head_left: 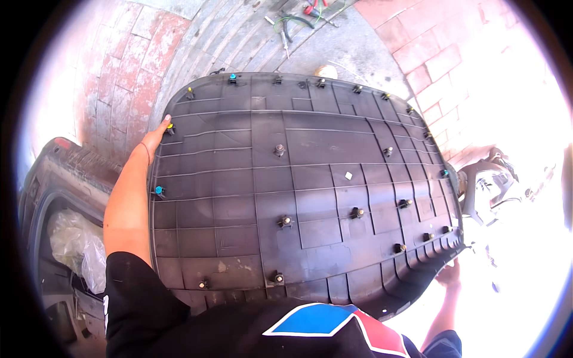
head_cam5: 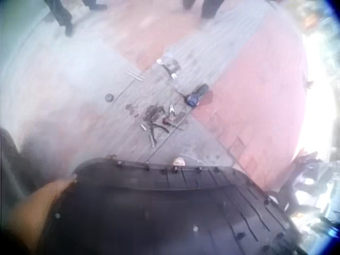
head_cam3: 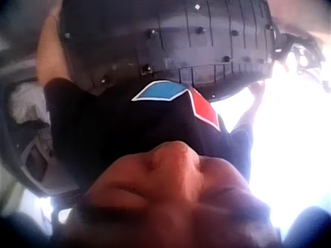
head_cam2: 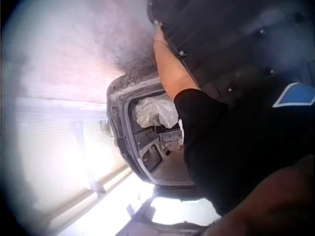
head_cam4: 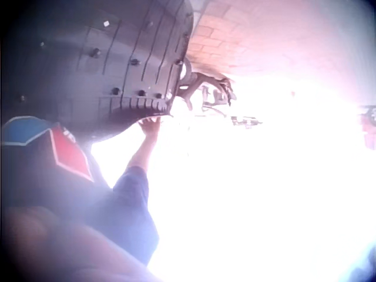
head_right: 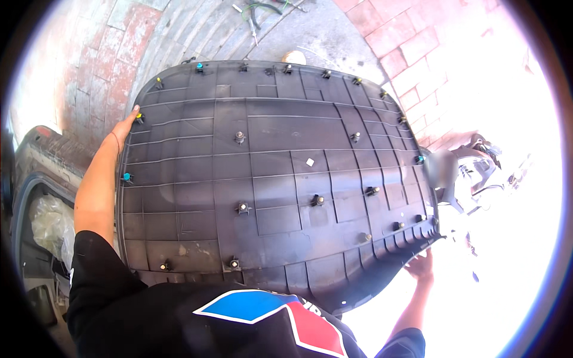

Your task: The person applies yellow tape to the underside of an open car trunk lid, smoothing it along the edges and seams. The person then picks up a black plastic trunk liner panel, aligns it, and prepares to install it into the trunk.

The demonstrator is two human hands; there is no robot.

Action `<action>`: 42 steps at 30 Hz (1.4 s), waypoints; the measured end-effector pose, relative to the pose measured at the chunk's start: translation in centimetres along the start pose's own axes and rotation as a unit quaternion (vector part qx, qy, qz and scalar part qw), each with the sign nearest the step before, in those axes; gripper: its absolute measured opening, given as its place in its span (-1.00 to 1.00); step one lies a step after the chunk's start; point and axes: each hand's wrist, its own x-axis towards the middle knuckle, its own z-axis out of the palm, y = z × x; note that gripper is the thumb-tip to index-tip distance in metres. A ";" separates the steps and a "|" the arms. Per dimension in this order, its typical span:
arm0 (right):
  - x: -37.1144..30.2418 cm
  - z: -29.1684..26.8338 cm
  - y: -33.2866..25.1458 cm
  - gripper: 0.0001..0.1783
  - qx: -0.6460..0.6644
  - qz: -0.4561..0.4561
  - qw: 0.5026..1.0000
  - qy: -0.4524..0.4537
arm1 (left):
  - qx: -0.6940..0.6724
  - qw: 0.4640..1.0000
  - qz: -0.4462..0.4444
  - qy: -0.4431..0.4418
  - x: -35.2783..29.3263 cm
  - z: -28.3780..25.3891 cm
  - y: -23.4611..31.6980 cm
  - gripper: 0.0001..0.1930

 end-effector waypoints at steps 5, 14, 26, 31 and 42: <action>-0.5 8.7 2.2 0.08 0.148 -0.134 0.969 0.147 | 0.075 0.989 0.121 0.044 -3.5 0.0 1.3 0.09; 4.1 5.7 2.3 -0.67 -0.031 -0.099 0.995 0.003 | 0.073 0.965 0.239 0.075 -9.4 -4.0 4.2 -0.48; 13.3 16.0 -0.4 -0.57 0.127 -0.217 0.916 -0.313 | -0.095 0.793 0.504 0.330 -42.9 -10.7 -2.5 -0.55; 14.1 30.5 2.7 0.19 0.114 -0.140 0.927 -0.330 | -0.104 0.709 0.492 0.495 -61.2 -2.1 -10.4 -0.49; -11.8 38.7 -2.2 -0.26 0.021 -0.251 0.737 -0.627 | 0.063 0.527 0.421 0.736 -89.8 15.3 -16.3 -0.49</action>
